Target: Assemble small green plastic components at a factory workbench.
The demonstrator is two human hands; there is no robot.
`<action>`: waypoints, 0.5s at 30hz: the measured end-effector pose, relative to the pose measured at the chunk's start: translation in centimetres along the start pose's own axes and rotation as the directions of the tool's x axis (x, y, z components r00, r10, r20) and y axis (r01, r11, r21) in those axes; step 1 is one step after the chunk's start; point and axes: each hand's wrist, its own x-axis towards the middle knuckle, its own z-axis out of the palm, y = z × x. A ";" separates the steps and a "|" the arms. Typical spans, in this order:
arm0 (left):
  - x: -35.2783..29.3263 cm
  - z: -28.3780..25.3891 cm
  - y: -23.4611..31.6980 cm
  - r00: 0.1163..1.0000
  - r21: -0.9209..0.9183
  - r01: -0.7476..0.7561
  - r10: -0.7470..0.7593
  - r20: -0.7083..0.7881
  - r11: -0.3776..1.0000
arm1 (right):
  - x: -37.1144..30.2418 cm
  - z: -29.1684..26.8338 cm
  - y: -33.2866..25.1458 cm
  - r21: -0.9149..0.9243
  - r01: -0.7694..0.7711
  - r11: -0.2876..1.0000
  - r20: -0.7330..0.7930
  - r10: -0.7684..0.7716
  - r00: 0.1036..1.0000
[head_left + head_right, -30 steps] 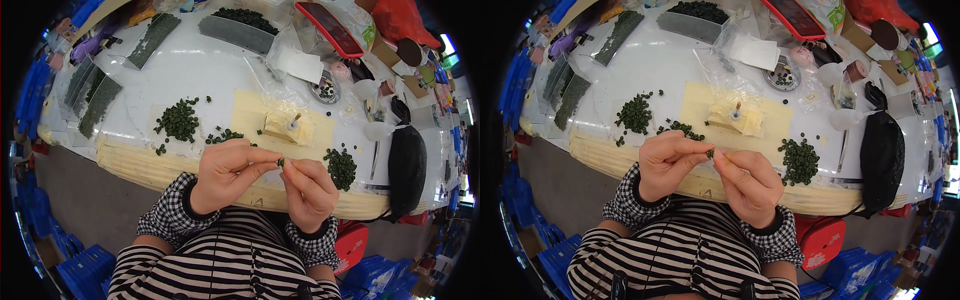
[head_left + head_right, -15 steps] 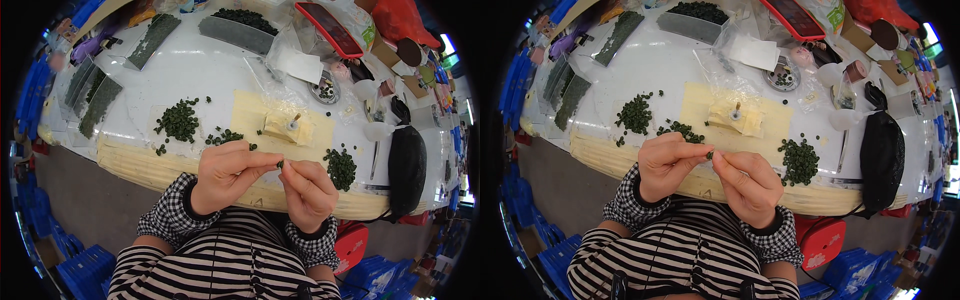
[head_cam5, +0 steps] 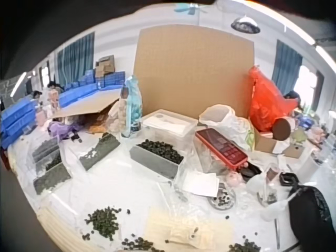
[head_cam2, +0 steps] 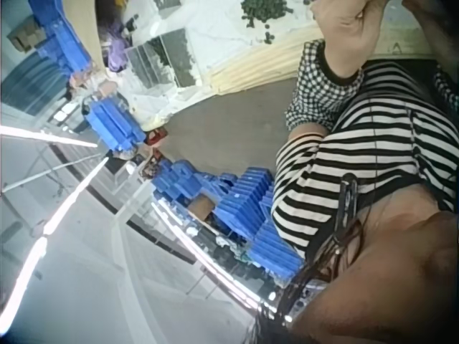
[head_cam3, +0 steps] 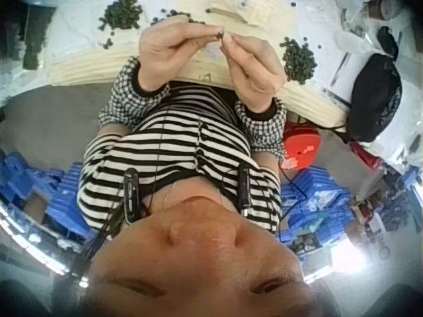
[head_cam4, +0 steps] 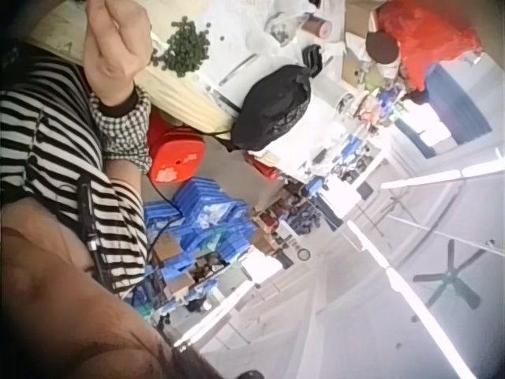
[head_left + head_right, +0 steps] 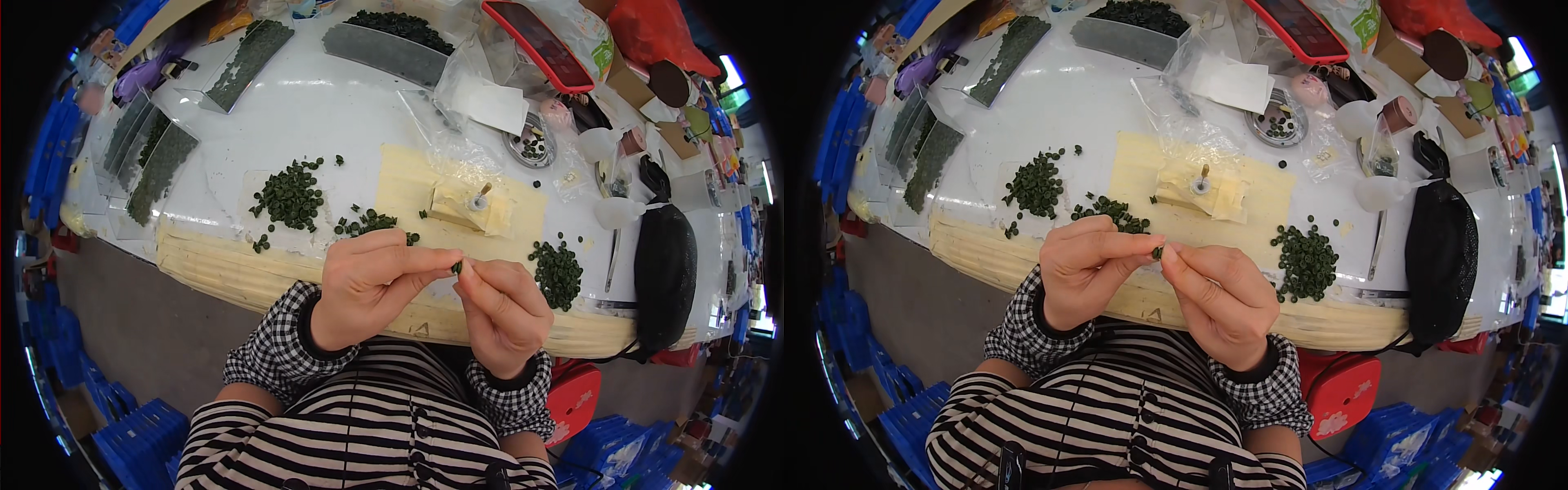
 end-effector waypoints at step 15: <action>0.0 0.3 -0.2 0.999 -0.007 -0.007 0.007 -0.045 1.000 | -0.1 0.1 -0.2 -0.011 -0.035 0.999 -0.017 0.035 0.999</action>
